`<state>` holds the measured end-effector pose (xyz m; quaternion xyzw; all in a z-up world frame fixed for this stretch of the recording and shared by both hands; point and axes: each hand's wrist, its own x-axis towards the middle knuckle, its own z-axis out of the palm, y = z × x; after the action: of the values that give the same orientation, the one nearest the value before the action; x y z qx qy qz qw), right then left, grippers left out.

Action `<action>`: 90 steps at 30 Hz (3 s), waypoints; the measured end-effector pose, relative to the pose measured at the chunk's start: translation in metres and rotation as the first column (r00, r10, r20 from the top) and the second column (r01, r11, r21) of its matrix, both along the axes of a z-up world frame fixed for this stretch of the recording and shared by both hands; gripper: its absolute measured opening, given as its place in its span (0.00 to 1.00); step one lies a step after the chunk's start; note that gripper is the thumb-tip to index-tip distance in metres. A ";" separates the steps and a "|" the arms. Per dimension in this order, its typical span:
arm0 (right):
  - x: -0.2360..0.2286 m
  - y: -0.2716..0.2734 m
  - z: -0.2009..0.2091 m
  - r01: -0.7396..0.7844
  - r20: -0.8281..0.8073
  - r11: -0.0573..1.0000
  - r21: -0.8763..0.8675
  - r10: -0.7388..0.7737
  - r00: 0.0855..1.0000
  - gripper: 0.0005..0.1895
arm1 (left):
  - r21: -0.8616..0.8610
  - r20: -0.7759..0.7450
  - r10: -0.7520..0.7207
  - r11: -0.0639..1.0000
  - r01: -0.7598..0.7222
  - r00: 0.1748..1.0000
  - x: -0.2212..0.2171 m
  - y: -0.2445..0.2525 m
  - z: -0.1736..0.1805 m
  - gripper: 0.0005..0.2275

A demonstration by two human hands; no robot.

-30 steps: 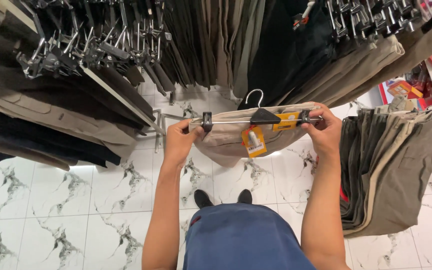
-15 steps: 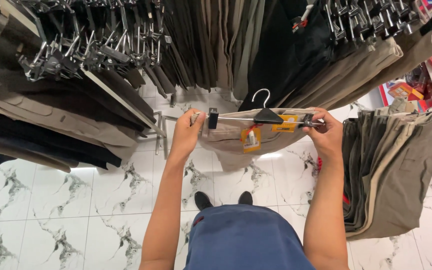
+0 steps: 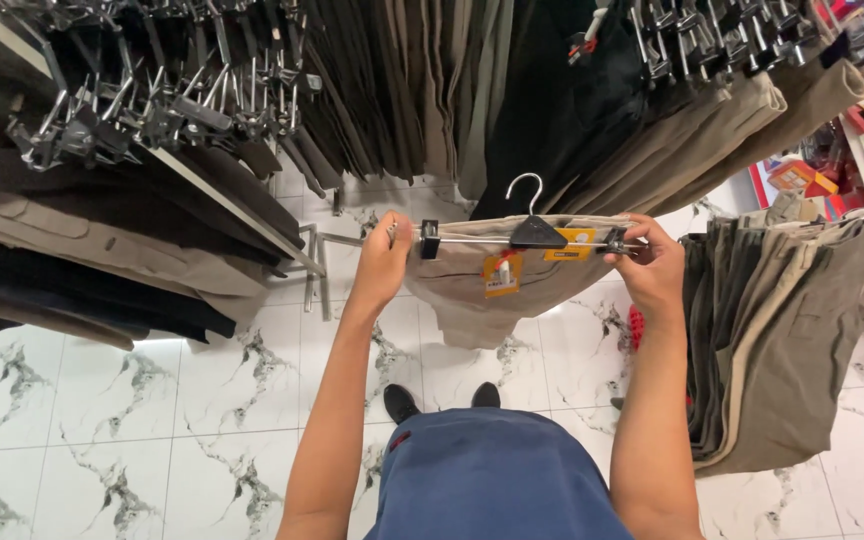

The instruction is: Picking up folded pants from a pile, unfolding them, and hanging them onto a clothing rack using hangers.

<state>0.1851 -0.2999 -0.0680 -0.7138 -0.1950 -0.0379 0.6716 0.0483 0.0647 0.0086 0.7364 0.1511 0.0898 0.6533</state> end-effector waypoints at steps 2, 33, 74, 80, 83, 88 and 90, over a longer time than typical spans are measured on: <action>0.005 -0.008 -0.005 0.003 0.001 1.000 0.013 -0.003 1.000 0.20 | 0.024 0.011 -0.041 0.999 0.041 0.999 0.004 -0.002 -0.012 0.21; -0.061 0.048 0.041 -0.110 0.227 0.934 -0.339 0.195 0.954 0.27 | 0.487 0.273 0.083 0.847 -0.212 0.959 0.018 -0.160 -0.110 0.17; -0.078 0.127 0.062 -0.134 0.315 0.929 -0.345 0.250 0.916 0.12 | 0.578 0.300 -0.068 0.807 -0.124 0.951 -0.026 -0.064 -0.050 0.01; -0.088 0.143 0.063 -0.096 0.334 0.937 -0.336 0.214 0.918 0.11 | 0.576 0.371 -0.037 0.793 -0.198 0.928 -0.029 -0.053 -0.043 0.06; -0.095 0.150 0.070 -0.104 0.320 0.935 -0.339 0.219 0.922 0.14 | 0.558 0.381 -0.040 0.806 -0.195 0.924 -0.031 -0.045 -0.042 0.08; -0.095 0.135 0.075 -0.312 0.051 0.935 -0.166 0.324 0.945 0.47 | 0.538 0.458 -0.054 0.812 -0.228 0.887 -0.040 -0.028 -0.032 0.08; -0.083 0.115 0.044 -0.182 0.052 0.978 -0.102 0.188 0.981 0.43 | 0.543 0.470 -0.047 0.803 -0.246 0.881 -0.046 -0.020 -0.031 0.07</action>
<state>0.1017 -0.1845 -0.0235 -0.7227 -0.2829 0.0124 0.6305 0.0026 0.0445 -0.0221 0.8495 -0.0041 0.3395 0.4038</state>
